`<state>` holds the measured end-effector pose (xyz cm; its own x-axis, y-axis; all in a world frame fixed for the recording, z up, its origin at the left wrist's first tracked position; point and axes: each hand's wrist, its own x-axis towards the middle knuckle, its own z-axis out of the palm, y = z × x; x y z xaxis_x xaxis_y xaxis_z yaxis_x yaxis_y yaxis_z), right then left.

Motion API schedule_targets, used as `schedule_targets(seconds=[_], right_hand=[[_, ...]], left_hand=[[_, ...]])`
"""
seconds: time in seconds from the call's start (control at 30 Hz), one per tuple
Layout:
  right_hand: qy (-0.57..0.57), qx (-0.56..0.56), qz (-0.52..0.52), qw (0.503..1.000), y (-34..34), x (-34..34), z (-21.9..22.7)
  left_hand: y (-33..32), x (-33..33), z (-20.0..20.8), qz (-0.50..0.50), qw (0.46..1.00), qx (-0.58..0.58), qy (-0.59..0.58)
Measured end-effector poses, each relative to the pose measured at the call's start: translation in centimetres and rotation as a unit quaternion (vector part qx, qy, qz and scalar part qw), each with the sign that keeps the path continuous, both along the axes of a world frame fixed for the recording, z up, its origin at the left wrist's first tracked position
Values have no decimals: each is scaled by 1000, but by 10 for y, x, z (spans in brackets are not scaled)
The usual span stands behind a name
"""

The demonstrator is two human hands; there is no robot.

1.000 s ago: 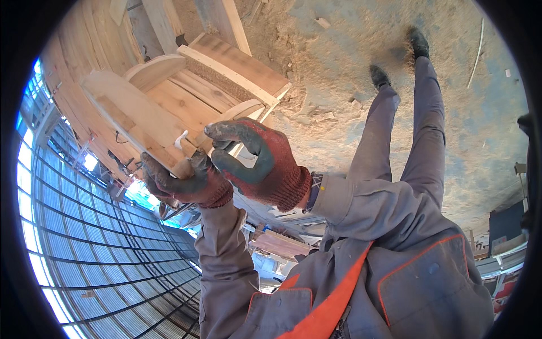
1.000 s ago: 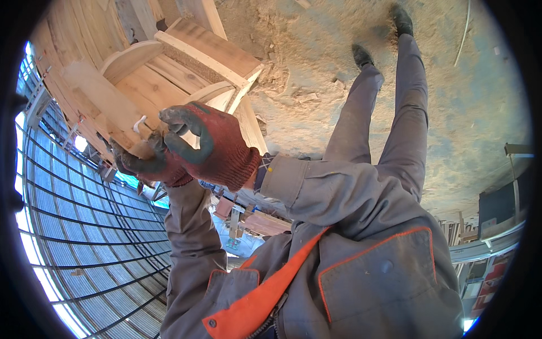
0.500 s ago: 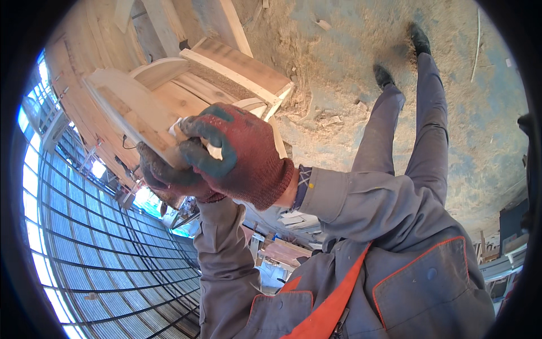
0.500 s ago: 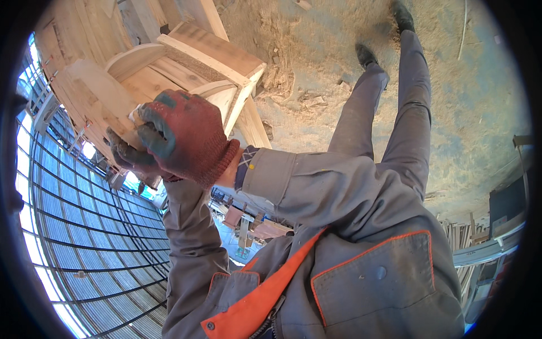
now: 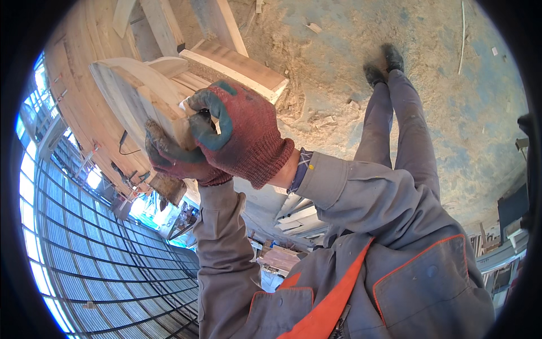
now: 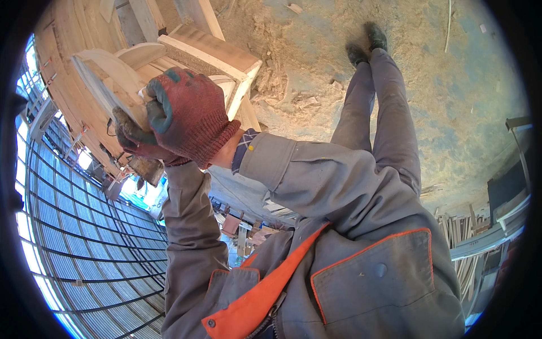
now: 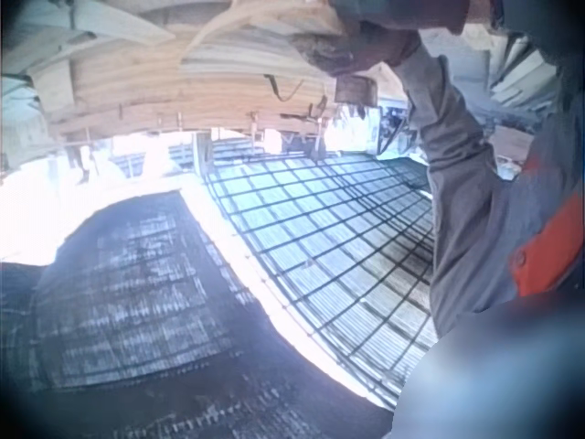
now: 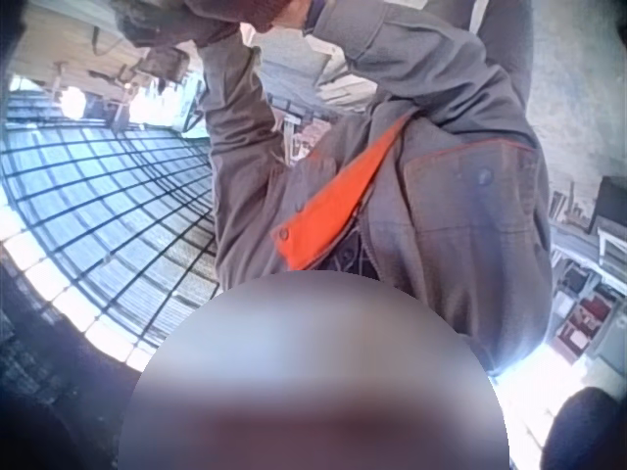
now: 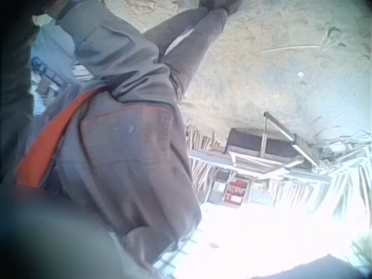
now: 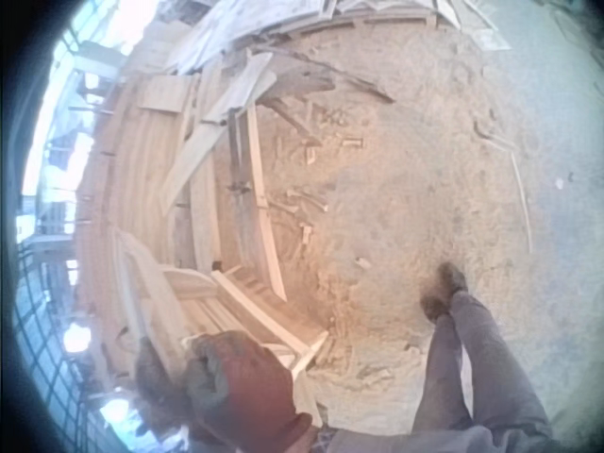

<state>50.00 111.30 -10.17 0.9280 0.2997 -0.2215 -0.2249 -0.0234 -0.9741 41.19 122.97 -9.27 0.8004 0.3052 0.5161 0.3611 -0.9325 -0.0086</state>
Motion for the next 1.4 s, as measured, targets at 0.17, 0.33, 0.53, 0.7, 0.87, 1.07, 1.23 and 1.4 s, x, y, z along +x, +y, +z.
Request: schedule_targets(seconds=[0.17, 0.33, 0.53, 0.7, 0.87, 1.07, 1.23, 1.4], right_hand=[[37, 28, 19, 999, 0, 4, 2], [44, -5, 67, 997, -1, 9, 8], [-79, -54, 110, 989, -5, 10, 11], [-149, -27, 56, 987, -8, 11, 5], [-85, 24, 41, 995, -7, 6, 2], [-23, 121, -52, 991, -6, -14, -12], [-120, 55, -101, 986, -10, -15, -27], [-88, 42, -14, 995, -4, -10, -17]], left_hand=[[5, -4, 13, 4, 999, 3, 52], [28, -7, 28, -42, 992, 63, 103], [36, -15, 23, -53, 990, 86, 97], [37, -17, 22, -36, 988, 103, 109], [33, -14, 21, -45, 994, 47, 82], [27, 0, 20, -101, 978, 152, 96], [21, 5, 24, -62, 973, 185, 128], [19, 9, 24, -70, 979, 148, 118]])
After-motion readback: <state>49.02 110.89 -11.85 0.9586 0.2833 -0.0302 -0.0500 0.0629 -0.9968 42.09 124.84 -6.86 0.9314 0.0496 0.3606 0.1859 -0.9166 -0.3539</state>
